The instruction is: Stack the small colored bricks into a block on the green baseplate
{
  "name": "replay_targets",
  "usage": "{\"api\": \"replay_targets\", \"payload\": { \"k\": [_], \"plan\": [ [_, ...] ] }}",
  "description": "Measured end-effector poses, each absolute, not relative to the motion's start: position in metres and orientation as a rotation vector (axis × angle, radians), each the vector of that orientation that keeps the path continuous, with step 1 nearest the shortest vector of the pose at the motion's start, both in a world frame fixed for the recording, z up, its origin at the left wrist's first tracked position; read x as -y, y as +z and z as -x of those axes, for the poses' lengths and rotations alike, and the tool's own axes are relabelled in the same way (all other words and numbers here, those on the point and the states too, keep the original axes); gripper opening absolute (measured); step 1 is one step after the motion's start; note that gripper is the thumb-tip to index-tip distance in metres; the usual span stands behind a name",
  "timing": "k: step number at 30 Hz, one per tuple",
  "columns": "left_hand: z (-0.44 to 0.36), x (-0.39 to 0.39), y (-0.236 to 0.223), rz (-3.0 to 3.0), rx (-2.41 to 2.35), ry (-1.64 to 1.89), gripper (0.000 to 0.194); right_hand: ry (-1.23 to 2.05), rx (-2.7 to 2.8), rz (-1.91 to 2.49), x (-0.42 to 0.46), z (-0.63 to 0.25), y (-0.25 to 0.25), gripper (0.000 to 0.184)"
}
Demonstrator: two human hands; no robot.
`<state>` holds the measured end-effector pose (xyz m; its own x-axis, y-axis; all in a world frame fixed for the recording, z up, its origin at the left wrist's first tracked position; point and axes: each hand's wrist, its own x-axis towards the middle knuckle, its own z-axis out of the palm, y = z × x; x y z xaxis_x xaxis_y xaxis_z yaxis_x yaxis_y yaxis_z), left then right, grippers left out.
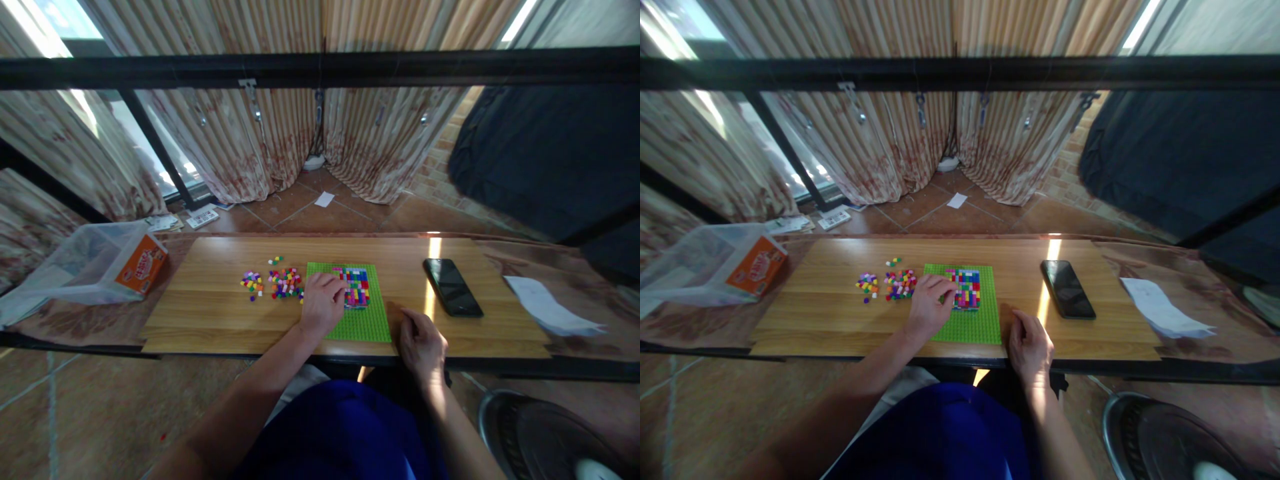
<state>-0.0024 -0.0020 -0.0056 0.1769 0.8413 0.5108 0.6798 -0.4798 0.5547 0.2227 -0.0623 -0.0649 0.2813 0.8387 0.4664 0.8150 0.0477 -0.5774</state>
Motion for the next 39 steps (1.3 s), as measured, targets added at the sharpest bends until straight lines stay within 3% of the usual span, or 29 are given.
{"api": "replay_targets", "payload": {
  "k": [30,34,39],
  "plan": [
    [0.009,0.016,-0.014,-2.342,-1.433,1.261,0.018,0.016,1.516,1.724,0.062,-0.223,-0.068,0.029],
    [0.022,0.02,-0.021,-2.228,-1.54,1.316,0.027,0.013,1.513,1.736,0.062,-0.223,-0.067,0.029],
    [0.044,0.014,-0.037,-2.26,-1.811,1.065,0.031,0.02,1.514,1.728,0.062,-0.224,-0.069,0.029]
  ]
}}
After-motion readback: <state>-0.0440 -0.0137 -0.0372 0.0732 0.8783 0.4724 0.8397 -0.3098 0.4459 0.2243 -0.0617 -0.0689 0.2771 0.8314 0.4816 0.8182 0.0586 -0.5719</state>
